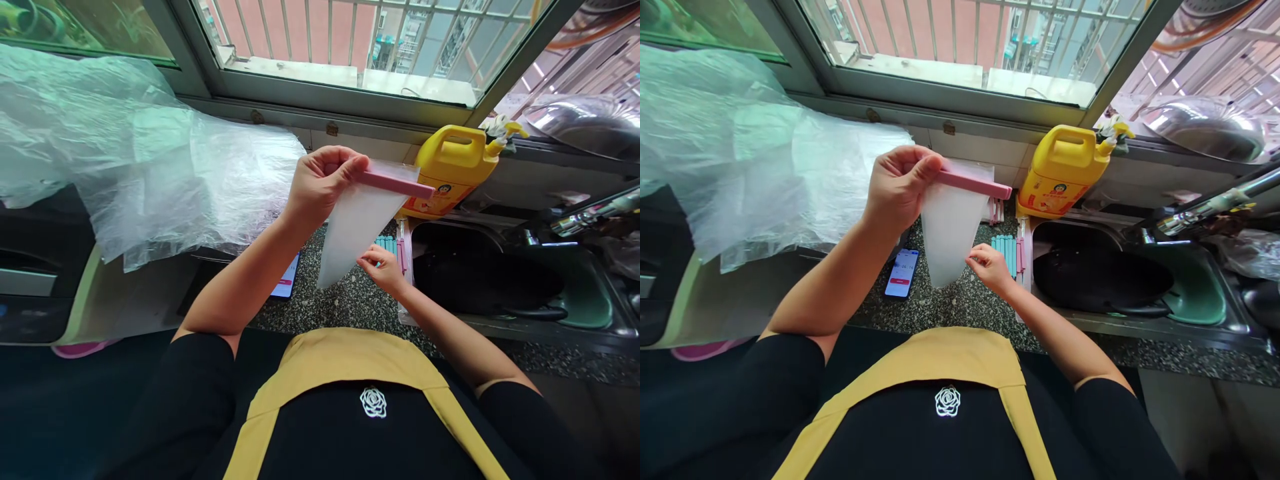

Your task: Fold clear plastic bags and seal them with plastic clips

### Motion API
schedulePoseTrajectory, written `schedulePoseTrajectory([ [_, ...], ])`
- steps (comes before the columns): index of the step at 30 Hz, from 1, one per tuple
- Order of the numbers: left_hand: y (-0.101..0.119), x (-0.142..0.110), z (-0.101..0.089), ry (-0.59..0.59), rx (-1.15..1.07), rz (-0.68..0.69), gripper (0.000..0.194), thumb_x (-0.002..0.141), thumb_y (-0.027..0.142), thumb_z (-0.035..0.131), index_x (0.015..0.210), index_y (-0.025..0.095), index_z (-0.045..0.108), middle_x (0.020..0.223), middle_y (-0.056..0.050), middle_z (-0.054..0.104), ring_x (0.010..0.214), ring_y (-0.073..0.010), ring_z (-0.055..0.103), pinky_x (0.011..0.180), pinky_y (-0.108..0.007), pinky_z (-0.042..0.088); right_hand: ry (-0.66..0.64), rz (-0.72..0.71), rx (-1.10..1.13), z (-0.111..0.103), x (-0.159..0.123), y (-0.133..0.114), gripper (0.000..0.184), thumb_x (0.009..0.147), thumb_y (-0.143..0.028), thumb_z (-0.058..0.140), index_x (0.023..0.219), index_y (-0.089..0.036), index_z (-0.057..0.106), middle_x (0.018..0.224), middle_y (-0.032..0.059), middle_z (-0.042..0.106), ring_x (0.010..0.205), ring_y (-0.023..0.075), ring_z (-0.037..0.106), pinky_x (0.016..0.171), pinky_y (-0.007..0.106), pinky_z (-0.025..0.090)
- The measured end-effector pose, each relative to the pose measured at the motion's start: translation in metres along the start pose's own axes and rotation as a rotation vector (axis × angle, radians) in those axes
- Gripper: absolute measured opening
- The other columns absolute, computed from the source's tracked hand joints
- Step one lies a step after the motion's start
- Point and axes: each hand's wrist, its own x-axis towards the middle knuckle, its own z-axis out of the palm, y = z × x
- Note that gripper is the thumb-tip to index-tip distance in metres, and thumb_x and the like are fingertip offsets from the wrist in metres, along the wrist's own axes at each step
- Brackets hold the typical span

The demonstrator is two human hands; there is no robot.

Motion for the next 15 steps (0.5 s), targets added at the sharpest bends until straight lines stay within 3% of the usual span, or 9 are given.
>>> schedulePoseTrajectory([
  [5,-0.004,-0.001,0.001,-0.008,0.015,-0.013,0.028,0.081,0.047,0.061,0.077,0.019,0.06,0.071,0.002,0.056,0.079,-0.011,0.063,0.053,-0.018,0.044,-0.018,0.009,-0.07,0.01,-0.013,0.012,0.016,0.079,-0.027,0.055,0.065,-0.019,0.056,0.064,0.0014,0.055,0.059,0.0124,0.049,0.055,0.026,0.04],
  [8,-0.004,0.0,0.002,-0.022,0.011,-0.027,0.028,0.081,0.047,0.06,0.077,0.019,0.061,0.072,0.002,0.056,0.079,-0.0111,0.063,0.054,-0.018,0.044,-0.075,0.022,-0.107,0.005,-0.01,0.015,0.011,0.076,-0.024,0.054,0.067,-0.019,0.056,0.065,0.0014,0.056,0.058,0.0125,0.051,0.057,0.027,0.042],
  [11,-0.001,-0.001,0.001,-0.041,0.02,-0.019,0.03,0.08,0.049,0.061,0.077,0.019,0.061,0.071,0.002,0.057,0.079,-0.0108,0.063,0.055,-0.019,0.044,-0.083,0.023,-0.126,-0.027,0.007,0.005,0.009,0.075,-0.028,0.057,0.074,-0.02,0.061,0.072,0.0033,0.062,0.061,0.0143,0.054,0.059,0.029,0.046],
  [15,0.003,-0.007,0.006,-0.113,-0.002,-0.013,0.031,0.077,0.049,0.065,0.075,0.018,0.062,0.07,0.001,0.058,0.075,-0.01,0.061,0.056,-0.019,0.044,0.171,-0.077,-0.022,-0.094,0.041,-0.052,0.028,0.082,-0.044,0.054,0.096,-0.022,0.064,0.085,0.0036,0.065,0.072,0.0147,0.058,0.065,0.029,0.048],
])
